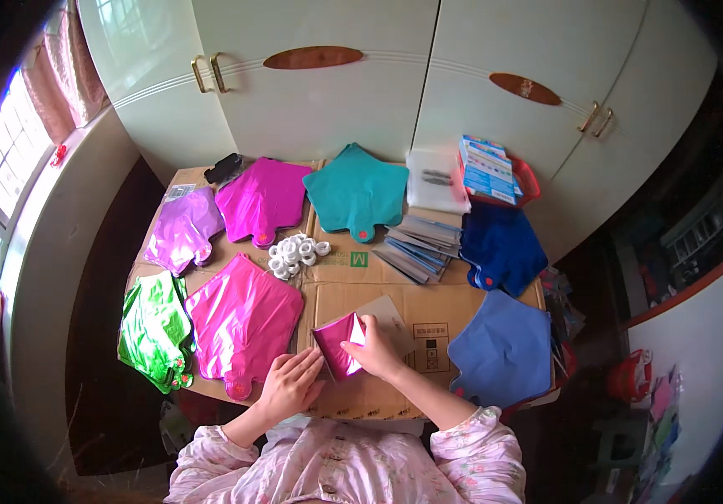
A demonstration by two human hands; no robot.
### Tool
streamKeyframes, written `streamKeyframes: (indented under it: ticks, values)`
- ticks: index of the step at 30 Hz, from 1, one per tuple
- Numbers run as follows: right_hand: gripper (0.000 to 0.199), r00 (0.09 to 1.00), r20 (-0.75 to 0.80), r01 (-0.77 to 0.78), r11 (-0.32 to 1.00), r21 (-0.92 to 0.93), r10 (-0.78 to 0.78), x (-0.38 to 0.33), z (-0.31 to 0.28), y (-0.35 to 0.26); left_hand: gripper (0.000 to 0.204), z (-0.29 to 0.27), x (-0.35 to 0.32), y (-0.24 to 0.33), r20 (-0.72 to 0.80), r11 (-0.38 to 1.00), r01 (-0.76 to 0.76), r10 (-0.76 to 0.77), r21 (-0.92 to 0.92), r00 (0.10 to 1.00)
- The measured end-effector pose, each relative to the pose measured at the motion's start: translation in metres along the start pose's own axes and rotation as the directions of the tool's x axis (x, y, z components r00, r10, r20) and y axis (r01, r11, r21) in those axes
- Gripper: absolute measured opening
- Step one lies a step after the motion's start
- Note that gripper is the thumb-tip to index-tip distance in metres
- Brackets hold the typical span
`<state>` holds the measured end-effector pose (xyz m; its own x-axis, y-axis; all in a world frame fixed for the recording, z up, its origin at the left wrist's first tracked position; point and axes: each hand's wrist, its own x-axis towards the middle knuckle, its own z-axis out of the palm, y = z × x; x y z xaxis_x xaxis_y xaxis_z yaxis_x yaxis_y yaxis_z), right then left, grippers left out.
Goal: Fold colorful plastic sheets and place them into transparent packaging envelopes.
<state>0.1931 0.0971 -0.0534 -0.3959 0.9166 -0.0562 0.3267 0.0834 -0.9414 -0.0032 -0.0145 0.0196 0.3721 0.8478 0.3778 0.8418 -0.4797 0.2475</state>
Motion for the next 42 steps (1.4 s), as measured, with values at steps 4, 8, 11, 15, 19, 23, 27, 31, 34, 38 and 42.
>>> streamKeyframes:
  ticks: [4,8,11,15,19,23,27,31,34,38,42]
  values:
    - [0.058,0.999,0.026,0.025,0.995,-0.093,-0.023,-0.006,-0.006,-0.023,0.044,0.003,0.004,-0.001,0.035,0.998,-0.06,0.06,-0.019,0.998]
    - [0.059,0.997,0.07,-0.008,0.981,-0.196,0.022,-0.006,-0.012,-0.039,0.046,-0.002,0.009,-0.001,0.116,0.994,-0.111,0.109,0.019,0.987]
    - [0.063,0.996,0.085,0.063,0.939,-0.337,-0.036,-0.005,-0.013,-0.046,0.048,0.0,0.012,-0.003,0.165,0.988,-0.149,0.14,0.041,0.976]
    - [0.069,0.975,0.218,0.165,0.769,-0.618,-0.034,0.001,-0.031,-0.073,0.048,0.003,0.018,-0.006,0.208,0.982,-0.186,0.175,0.037,0.962]
    - [0.067,0.816,0.481,0.576,0.515,-0.635,-0.32,0.009,-0.064,-0.064,0.052,0.002,0.02,-0.005,0.209,0.979,-0.202,0.191,0.033,0.959]
    - [0.07,0.702,0.63,0.707,0.425,-0.565,-0.331,0.02,-0.068,-0.037,0.053,0.0,0.019,-0.007,0.236,0.978,-0.208,0.201,0.006,0.951]
    - [0.075,0.667,0.683,0.736,0.412,-0.538,-0.299,0.024,-0.07,-0.037,0.05,-0.004,0.02,-0.01,0.276,0.965,-0.263,0.253,-0.002,0.927]
    - [0.082,0.652,0.715,0.744,0.396,-0.537,-0.254,0.025,-0.072,-0.041,0.046,-0.009,0.026,-0.017,0.339,0.962,-0.269,0.239,0.046,0.91]
    - [0.086,0.646,0.723,0.748,0.389,-0.537,-0.245,0.027,-0.073,-0.04,0.046,-0.009,0.028,-0.019,0.339,0.961,-0.274,0.25,0.024,0.907]
    - [0.084,0.607,0.765,0.773,0.383,-0.506,-0.215,0.032,-0.073,-0.05,0.049,-0.006,0.023,-0.011,0.293,0.969,-0.246,0.228,0.027,0.929]
    - [0.062,0.588,0.768,0.757,0.509,-0.411,-0.253,0.043,-0.069,-0.052,0.055,0.005,0.01,0.012,0.259,0.985,-0.163,0.144,0.053,0.955]
